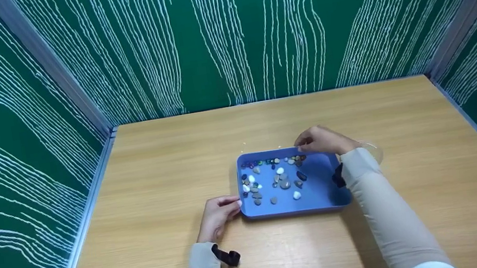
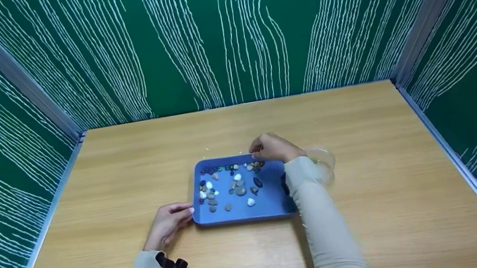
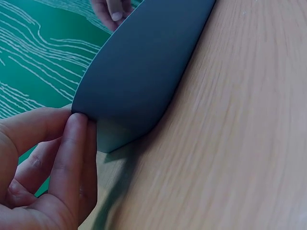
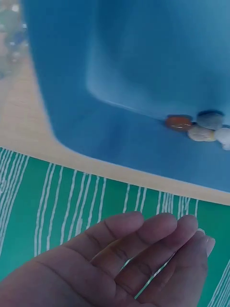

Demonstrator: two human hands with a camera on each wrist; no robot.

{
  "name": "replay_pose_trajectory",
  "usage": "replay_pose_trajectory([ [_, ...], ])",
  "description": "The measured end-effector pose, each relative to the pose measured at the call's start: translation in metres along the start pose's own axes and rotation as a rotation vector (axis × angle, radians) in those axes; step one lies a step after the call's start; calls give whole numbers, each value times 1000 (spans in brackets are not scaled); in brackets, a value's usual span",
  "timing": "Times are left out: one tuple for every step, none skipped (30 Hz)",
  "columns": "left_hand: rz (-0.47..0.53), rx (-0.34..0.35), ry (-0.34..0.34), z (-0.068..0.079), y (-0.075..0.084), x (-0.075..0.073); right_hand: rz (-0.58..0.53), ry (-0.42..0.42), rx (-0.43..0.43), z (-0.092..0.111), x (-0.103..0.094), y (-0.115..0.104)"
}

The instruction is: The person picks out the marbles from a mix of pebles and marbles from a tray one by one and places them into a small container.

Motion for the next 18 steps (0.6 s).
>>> replay_pose_trajectory([
  [-1, 0, 3, 0, 0, 0, -13, -12, 3, -2, 3, -2],
  [-4, 2, 4, 0, 0, 0, -22, -21, 1, -4, 5, -3],
  [-3, 1, 7, -1, 0, -1, -31, -31, 2, -6, 7, -5],
  [-5, 1, 9, -1, 0, -1, -38, -37, 3, -8, 10, -6],
  [-8, 1, 12, -1, 0, -1, -42, -41, 5, -10, 11, -8],
  [-12, 2, 13, -2, 0, -1, -45, -46, 1, -11, 13, -9],
  [-16, 5, 12, -2, 0, -1, -43, -48, -2, -13, 15, -11],
  [-19, 4, 13, -2, 0, -1, -40, -49, -3, -15, 17, -13],
  [-23, 3, 15, -2, 0, -1, -37, -51, -3, -17, 18, -14],
  [-27, 4, 14, -2, 0, -1, -37, -55, -4, -19, 20, -16],
  [-33, 8, 12, -2, 1, -1, -37, -61, -3, -20, 22, -17],
  [-40, 10, 10, -2, 1, -1, -34, -68, -3, -21, 24, -19],
  [-44, 9, 9, -2, 1, -1, -32, -74, 1, -23, 26, -20],
  [-48, 5, 10, -2, 0, -1, -31, -81, 6, -24, 28, -21],
  [-51, 6, 8, -2, 0, -1, -26, -86, 7, -25, 30, -22],
  [-51, 5, 7, -2, 0, -1, -20, -90, 9, -26, 32, -23],
  [-53, 3, 6, -2, 0, -1, -14, -92, 10, -27, 34, -24],
  [-53, 0, 6, -3, 0, -1, -7, -93, 10, -28, 35, -25],
])
Point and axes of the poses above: each hand's wrist, its own z-axis away from the middle knuckle, its own x-axis out of the palm, y = z × x, the point moved 9 cm from there along -z, towards the middle knuckle
